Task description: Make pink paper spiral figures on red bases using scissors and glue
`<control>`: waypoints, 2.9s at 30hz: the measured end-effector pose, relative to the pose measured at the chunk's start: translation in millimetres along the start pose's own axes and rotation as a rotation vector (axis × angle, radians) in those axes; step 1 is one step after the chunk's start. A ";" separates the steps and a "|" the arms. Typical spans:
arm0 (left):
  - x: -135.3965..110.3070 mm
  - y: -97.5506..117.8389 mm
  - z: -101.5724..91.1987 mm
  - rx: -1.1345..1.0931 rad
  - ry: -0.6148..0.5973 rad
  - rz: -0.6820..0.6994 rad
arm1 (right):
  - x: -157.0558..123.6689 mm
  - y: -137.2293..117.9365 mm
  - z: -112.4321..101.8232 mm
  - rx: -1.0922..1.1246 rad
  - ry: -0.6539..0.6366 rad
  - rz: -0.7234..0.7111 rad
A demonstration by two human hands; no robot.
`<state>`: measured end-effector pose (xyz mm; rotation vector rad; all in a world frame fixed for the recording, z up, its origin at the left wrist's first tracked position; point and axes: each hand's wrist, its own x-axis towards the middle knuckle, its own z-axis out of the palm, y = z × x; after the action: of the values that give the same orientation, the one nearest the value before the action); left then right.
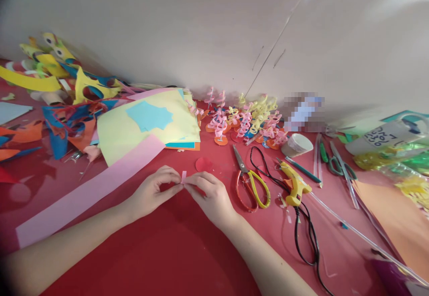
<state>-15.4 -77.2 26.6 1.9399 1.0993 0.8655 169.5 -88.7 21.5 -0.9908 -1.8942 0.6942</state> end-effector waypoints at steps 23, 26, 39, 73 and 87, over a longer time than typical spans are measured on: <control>-0.8 -2.4 2.2 0.281 0.029 0.296 | -2.5 4.6 0.2 -0.138 -0.012 -0.060; -1.1 -1.9 1.5 0.289 0.019 0.294 | -1.5 3.6 -1.5 -0.162 -0.022 -0.099; 2.2 4.4 -3.8 0.121 0.014 0.071 | 5.9 -1.8 -1.0 0.376 -0.119 0.522; 3.1 14.9 -6.0 -0.662 -0.125 -0.377 | -0.5 -15.5 2.5 0.225 0.019 0.120; 0.5 12.6 -1.5 -0.666 -0.056 -0.409 | -0.7 -14.4 11.3 0.586 0.115 0.460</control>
<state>-11.4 -80.9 38.0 1.1361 0.9640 0.8063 154.5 -97.9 27.0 -1.0475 -1.2436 1.3359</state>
